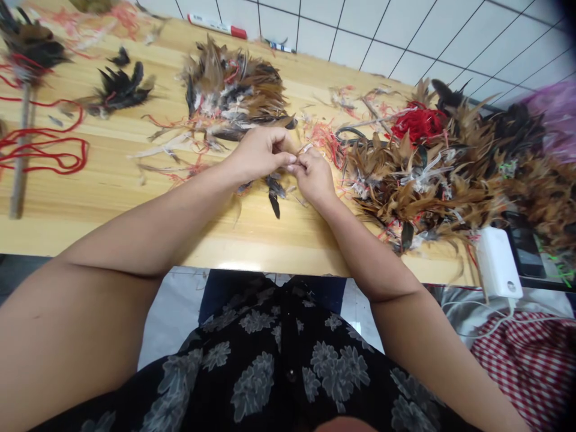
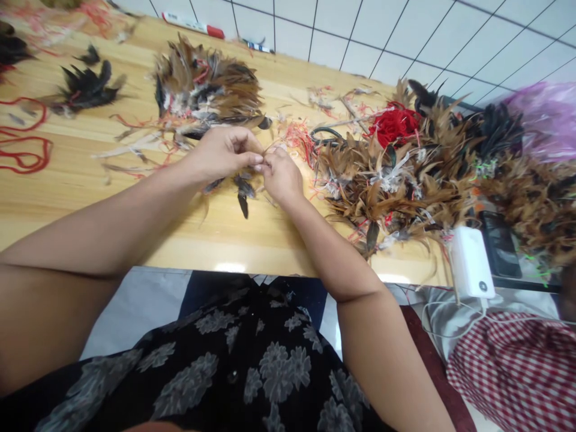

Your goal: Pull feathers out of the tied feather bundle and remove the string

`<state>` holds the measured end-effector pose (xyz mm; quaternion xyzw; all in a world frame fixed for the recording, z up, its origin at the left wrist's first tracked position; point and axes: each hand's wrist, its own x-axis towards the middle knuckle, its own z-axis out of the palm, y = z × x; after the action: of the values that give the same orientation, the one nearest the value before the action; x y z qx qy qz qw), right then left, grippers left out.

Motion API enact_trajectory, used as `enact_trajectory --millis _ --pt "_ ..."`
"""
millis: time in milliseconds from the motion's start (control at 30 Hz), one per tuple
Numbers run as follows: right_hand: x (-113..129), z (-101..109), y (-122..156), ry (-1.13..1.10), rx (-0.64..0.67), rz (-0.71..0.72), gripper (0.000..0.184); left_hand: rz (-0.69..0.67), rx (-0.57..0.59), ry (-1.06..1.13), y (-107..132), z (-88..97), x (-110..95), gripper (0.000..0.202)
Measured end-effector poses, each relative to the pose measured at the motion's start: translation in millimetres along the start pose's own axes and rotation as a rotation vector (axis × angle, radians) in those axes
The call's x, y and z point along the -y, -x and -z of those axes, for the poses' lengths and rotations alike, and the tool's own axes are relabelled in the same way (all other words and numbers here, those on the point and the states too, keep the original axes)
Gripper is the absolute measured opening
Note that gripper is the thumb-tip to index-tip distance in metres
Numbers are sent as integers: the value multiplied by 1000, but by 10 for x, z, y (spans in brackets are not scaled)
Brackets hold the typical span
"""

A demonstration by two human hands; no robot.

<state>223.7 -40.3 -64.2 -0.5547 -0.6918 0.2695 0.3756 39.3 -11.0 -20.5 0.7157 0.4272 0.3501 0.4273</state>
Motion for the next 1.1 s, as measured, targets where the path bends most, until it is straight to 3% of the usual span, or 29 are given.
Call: enact_trajectory --millis 133,267,367,600,700,800,933,1100 --pt "-12 14 -11 -162 -16 -21 25 88 13 104 -4 55 -64 39" --pt "-44 57 -38 -333 0 -53 55 113 6 183 -39 142 -119 60" --pt "-29 94 -49 -412 15 -71 67 98 44 188 -51 178 -133 59" --pt "113 136 -17 -346 140 -30 64 70 86 98 28 87 -166 46" --pt "133 147 -5 -343 91 -56 64 47 82 114 39 78 -196 53" --pt "37 185 -36 -394 20 -116 67 10 -25 85 2 127 -177 60" --pt "-181 270 -130 -439 -66 -171 74 -74 -123 -119 -57 188 -47 46" --pt "-336 324 -198 -457 -194 -195 75 -189 -8 -328 -62 91 112 20"
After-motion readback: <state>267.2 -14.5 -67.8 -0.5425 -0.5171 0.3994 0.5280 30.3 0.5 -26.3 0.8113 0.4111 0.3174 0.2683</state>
